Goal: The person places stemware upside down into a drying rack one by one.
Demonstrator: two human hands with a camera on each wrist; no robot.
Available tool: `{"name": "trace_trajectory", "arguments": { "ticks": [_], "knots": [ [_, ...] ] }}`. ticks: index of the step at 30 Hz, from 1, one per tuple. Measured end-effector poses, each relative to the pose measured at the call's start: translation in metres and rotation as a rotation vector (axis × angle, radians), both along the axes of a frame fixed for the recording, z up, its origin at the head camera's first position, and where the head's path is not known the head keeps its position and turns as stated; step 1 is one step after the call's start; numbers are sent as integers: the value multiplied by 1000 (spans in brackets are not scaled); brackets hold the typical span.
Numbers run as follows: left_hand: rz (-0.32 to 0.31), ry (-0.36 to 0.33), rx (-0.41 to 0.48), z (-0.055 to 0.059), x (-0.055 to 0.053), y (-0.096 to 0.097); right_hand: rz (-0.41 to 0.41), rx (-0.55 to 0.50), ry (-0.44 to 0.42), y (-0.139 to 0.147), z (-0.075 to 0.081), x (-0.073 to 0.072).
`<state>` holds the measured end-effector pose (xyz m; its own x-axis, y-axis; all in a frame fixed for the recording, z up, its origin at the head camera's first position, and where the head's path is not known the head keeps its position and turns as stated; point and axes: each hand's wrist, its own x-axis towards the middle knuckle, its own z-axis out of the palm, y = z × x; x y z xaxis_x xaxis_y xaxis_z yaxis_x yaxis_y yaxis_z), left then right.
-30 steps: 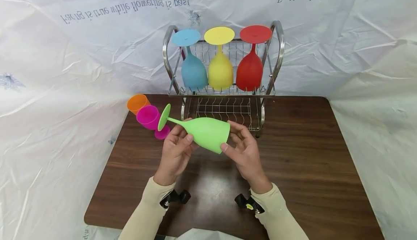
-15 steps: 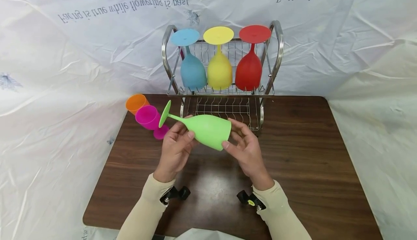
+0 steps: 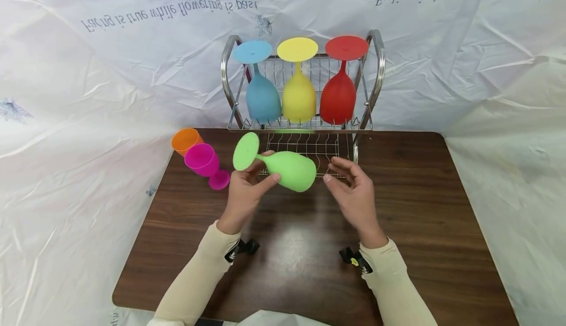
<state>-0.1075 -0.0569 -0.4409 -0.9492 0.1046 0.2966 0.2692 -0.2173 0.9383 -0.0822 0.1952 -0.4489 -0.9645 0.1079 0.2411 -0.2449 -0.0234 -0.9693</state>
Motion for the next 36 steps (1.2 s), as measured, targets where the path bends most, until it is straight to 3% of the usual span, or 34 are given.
{"name": "trace_trajectory", "arguments": {
  "ticks": [4,8,12,16,22,29,36],
  "knots": [
    [2,32,-134,-10,-12,9,-149,239,-17,14,-9,-8],
    [-8,114,-259,-20,-26,19,-268,460,-13,26,-21,-20],
    [-12,188,-371,-29,-39,32,-344,568,-39,35,-35,-33],
    [-5,209,-469,-37,-49,44,-390,593,-51,39,-50,-46],
    [11,236,-595,-44,-66,60,-421,530,-71,41,-63,-55],
    [-64,213,-728,-50,-86,82,-484,506,-66,45,-74,-61],
    [-93,172,-790,-58,-99,101,-523,508,-65,46,-80,-67]
  ]
}}
